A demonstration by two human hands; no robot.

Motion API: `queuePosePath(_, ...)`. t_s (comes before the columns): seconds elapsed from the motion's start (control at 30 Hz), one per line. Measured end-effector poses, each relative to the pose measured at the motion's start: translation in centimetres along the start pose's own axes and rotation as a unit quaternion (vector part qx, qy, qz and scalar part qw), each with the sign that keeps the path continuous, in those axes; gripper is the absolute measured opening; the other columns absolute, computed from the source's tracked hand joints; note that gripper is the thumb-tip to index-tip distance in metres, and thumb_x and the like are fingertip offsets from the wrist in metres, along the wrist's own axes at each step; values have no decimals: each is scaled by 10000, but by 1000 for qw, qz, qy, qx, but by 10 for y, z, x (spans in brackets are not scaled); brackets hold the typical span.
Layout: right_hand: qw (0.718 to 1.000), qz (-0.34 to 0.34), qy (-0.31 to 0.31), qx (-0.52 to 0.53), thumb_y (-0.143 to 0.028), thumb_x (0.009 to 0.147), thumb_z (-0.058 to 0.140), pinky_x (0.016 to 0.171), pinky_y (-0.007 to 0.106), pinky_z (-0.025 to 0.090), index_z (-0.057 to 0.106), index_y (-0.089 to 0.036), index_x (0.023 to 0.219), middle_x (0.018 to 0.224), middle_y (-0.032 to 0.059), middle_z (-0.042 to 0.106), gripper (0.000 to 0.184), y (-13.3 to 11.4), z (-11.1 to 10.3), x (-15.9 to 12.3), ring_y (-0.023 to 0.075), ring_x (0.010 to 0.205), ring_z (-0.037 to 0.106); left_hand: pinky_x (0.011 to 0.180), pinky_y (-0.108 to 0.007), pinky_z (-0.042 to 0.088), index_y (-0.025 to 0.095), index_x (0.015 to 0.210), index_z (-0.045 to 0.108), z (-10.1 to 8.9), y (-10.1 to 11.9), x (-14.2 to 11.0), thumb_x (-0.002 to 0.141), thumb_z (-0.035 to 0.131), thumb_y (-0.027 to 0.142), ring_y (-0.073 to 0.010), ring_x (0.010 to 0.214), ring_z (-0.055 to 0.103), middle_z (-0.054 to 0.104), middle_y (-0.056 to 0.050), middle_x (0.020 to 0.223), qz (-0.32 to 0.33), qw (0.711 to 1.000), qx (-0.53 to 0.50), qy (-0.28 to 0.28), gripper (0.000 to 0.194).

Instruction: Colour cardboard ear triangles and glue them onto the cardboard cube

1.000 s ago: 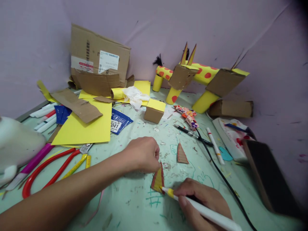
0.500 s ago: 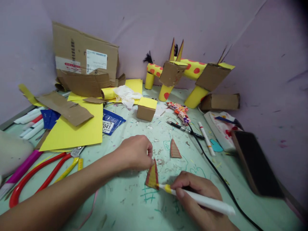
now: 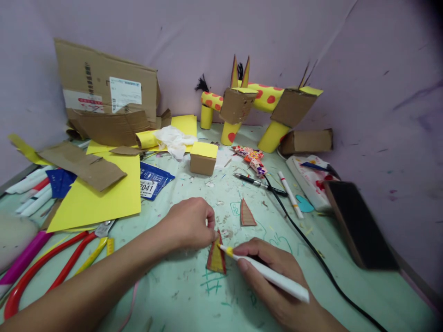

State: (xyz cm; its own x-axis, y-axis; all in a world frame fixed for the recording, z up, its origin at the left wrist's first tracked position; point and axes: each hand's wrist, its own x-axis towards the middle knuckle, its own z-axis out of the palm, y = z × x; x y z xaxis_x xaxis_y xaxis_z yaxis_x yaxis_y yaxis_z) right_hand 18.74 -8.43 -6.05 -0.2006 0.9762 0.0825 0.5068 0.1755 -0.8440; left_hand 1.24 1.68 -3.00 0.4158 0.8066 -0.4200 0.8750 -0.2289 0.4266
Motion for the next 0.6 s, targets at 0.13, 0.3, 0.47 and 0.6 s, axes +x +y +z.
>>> queuePosePath(0.13, 1000, 18, -18, -6, -273, 840, 492, 449, 189, 418, 651, -176, 736, 557, -14, 609, 213, 1, 0, -1, 116, 481, 551, 580, -286, 399, 235, 635, 675, 0, 0, 1, 599, 574, 274, -202, 682, 594, 678, -28, 694, 2, 1000, 4, 5, 114)
queuePosePath(0.3, 1000, -9, -16, 12, -243, 835, 506, 568, 203, 464, 673, -176, 827, 693, 16, 676, 181, 0, -1, 0, 133, 612, 626, 575, -285, 389, 234, 636, 680, 0, 0, 1, 612, 566, 278, -199, 685, 595, 684, -31, 706, 1, 1000, 3, 2, 125)
queuePosePath(0.47, 999, -4, -40, 2, -239, 829, 502, 527, 197, 434, 662, -180, 740, 611, -2, 643, 192, -2, -2, 1, 120, 546, 596, 587, -293, 380, 233, 629, 672, 0, -1, 0, 616, 565, 283, -205, 691, 588, 681, -33, 712, -3, 1000, 1, 4, 119)
queuePosePath(0.6, 1000, -6, -22, 20, -228, 816, 504, 577, 210, 454, 674, -168, 825, 692, 27, 683, 181, -2, 0, 2, 137, 614, 631, 599, -289, 372, 227, 619, 660, 1, 0, -2, 625, 542, 264, -196, 690, 581, 674, -27, 696, -5, 1000, -9, -1, 124)
